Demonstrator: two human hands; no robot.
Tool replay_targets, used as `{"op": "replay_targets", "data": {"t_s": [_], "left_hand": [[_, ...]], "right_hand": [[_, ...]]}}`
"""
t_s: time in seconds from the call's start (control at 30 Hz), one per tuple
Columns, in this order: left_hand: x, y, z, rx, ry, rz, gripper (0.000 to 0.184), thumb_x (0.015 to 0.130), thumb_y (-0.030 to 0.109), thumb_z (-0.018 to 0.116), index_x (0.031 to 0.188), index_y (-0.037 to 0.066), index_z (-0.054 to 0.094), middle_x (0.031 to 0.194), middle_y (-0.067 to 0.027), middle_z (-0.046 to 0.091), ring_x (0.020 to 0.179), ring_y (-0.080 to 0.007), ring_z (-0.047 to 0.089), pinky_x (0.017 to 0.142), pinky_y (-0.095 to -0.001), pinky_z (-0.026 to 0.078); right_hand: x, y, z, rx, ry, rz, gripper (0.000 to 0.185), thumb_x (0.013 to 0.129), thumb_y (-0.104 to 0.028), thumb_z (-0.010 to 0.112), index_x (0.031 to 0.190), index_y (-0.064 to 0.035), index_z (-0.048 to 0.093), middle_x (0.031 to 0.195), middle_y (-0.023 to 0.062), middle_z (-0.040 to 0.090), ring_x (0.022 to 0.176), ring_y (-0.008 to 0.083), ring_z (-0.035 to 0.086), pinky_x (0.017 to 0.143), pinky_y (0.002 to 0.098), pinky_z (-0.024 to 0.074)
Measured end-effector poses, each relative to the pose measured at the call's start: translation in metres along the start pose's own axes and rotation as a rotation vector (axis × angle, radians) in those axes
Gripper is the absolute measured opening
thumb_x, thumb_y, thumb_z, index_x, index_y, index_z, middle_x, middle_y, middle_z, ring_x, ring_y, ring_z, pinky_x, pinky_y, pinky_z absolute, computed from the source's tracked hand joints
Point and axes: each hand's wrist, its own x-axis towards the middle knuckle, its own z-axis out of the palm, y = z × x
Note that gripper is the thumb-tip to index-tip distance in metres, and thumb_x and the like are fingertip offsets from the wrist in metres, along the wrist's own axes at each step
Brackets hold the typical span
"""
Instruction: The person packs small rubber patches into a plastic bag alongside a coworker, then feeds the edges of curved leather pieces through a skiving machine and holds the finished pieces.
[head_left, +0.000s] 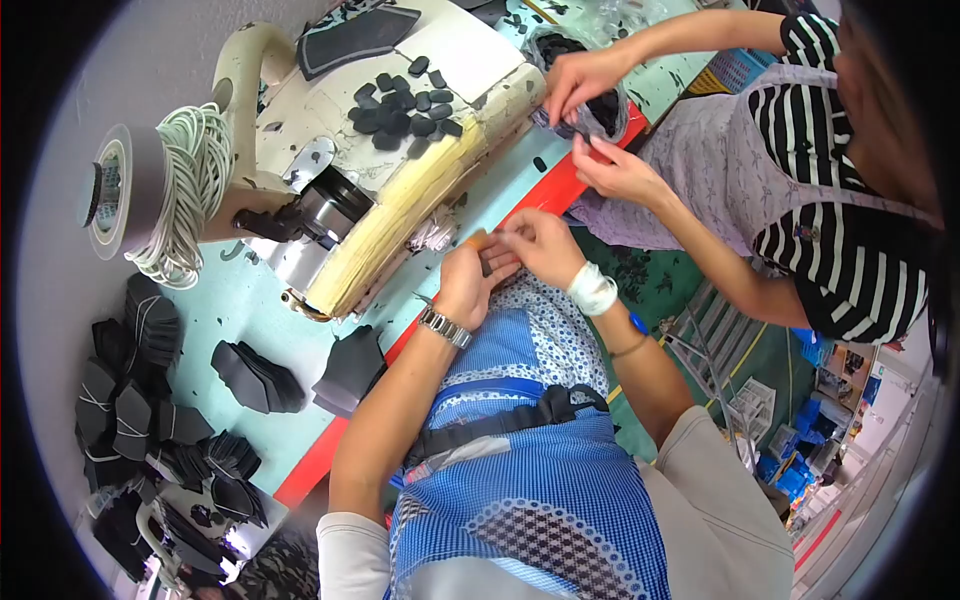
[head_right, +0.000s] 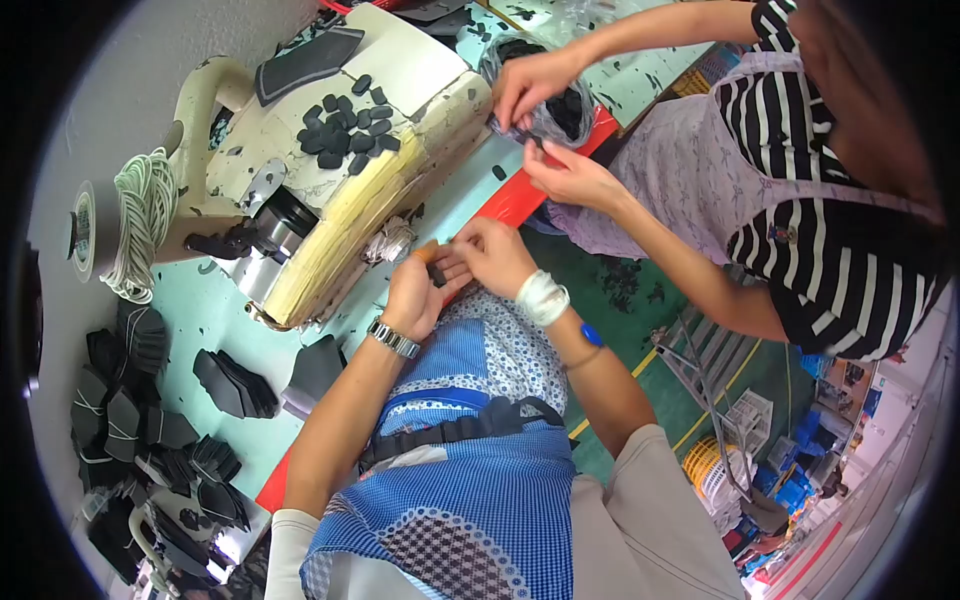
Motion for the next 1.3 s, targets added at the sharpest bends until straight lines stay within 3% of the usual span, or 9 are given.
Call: {"op": "replay_targets", "data": {"t_s": [0.1, 0.13, 0.33, 0.53, 0.67, 0.87, 1.03, 1.2, 1.3], "left_hand": [[0.001, 0.001, -0.003, -0.026, -0.012, 0.018, 0.031, 0.101, 0.027, 0.045, 0.104, -0.002, 0.057, 0.093, -0.0105, 0.061, 0.082, -0.0201, 0.06, 0.076, -0.0323, 0.051], [0.005, -0.001, -0.014, 0.024, -0.018, 0.003, 0.03, 0.101, 0.026, 0.045, 0.103, -0.001, 0.057, 0.091, -0.0094, 0.061, 0.08, -0.019, 0.059, 0.074, -0.0316, 0.05], [-0.001, 0.001, -0.018, 0.158, 0.049, -0.072, 0.028, 0.099, 0.025, 0.047, 0.097, 0.0, 0.058, 0.079, -0.0022, 0.054, 0.066, -0.0135, 0.051, 0.058, -0.0281, 0.045], [0.003, -0.004, -0.008, 0.123, 0.085, -0.049, 0.026, 0.099, 0.024, 0.047, 0.099, 0.0, 0.057, 0.082, -0.0044, 0.056, 0.07, -0.0158, 0.056, 0.062, -0.0305, 0.049], [0.01, -0.008, -0.01, 0.153, 0.054, -0.061, 0.025, 0.099, 0.023, 0.048, 0.099, 0.0, 0.057, 0.083, -0.0059, 0.058, 0.072, -0.0171, 0.058, 0.065, -0.032, 0.051], [0.028, -0.002, 0.008, 0.158, 0.022, 0.007, 0.031, 0.099, 0.028, 0.044, 0.098, 0.001, 0.058, 0.084, -0.0074, 0.058, 0.079, -0.0196, 0.059, 0.074, -0.0354, 0.052], [0.06, -0.001, 0.008, -0.049, 0.008, 0.02, 0.028, 0.098, 0.024, 0.047, 0.096, -0.002, 0.056, 0.087, -0.0104, 0.058, 0.084, -0.0245, 0.06, 0.087, -0.0415, 0.052], [0.072, 0.002, 0.028, -0.167, -0.006, 0.009, 0.031, 0.1, 0.027, 0.041, 0.095, 0.002, 0.057, 0.094, -0.0107, 0.063, 0.092, -0.0228, 0.061, 0.089, -0.0396, 0.05], [0.068, 0.0, 0.016, -0.091, -0.235, -0.038, 0.03, 0.1, 0.027, 0.04, 0.092, 0.006, 0.06, 0.093, -0.009, 0.065, 0.09, -0.0197, 0.062, 0.083, -0.037, 0.05]], "right_hand": [[-0.019, -0.023, 0.004, -0.216, -0.009, -0.341, 0.015, 0.081, -0.009, 0.069, 0.091, 0.0018, 0.068, 0.074, 0.01, 0.064, 0.067, 0.0166, 0.062, 0.062, 0.0311, 0.0501], [-0.019, -0.036, -0.002, -0.183, -0.074, -0.201, 0.015, 0.082, -0.01, 0.066, 0.09, 0.0021, 0.068, 0.079, 0.016, 0.064, 0.077, 0.0292, 0.066, 0.072, 0.0387, 0.052], [0.019, 0.011, 0.012, -0.562, 0.351, -0.314, 0.016, 0.086, -0.01, 0.059, 0.093, 0.0025, 0.066, 0.088, 0.0218, 0.063, 0.078, 0.0387, 0.063, 0.07, 0.045, 0.0517], [0.007, 0.011, 0.015, -0.553, 0.38, -0.33, 0.022, 0.088, -0.015, 0.06, 0.101, 0.0025, 0.062, 0.091, 0.022, 0.061, 0.082, 0.0401, 0.063, 0.071, 0.0459, 0.0518], [0.04, 0.012, 0.004, -0.629, 0.489, -0.04, 0.031, 0.088, -0.022, 0.065, 0.104, 0.0042, 0.059, 0.1, 0.0266, 0.055, 0.083, 0.0431, 0.061, 0.072, 0.0472, 0.0509], [0.089, 0.036, -0.007, -0.665, 0.546, 0.019, 0.01, 0.073, 0.005, 0.054, 0.081, 0.0039, 0.061, 0.072, 0.0261, 0.061, 0.077, 0.0429, 0.063, 0.072, 0.0489, 0.0507], [0.077, 0.005, -0.007, -0.572, 0.484, 0.156, 0.015, 0.076, -0.003, 0.063, 0.088, 0.006, 0.06, 0.094, 0.0299, 0.061, 0.09, 0.0444, 0.063, 0.077, 0.0471, 0.053], [0.044, -0.003, -0.013, -0.281, 0.273, 0.038, 0.01, 0.081, -0.005, 0.058, 0.083, 0.0046, 0.06, 0.086, 0.0276, 0.061, 0.09, 0.0393, 0.064, 0.075, 0.0477, 0.0519], [-0.005, -0.012, 0.009, -0.608, 0.337, -0.372, 0.018, 0.075, -0.007, 0.063, 0.091, 0.0016, 0.06, 0.087, 0.0183, 0.062, 0.083, 0.0354, 0.063, 0.074, 0.0449, 0.0518]]}}
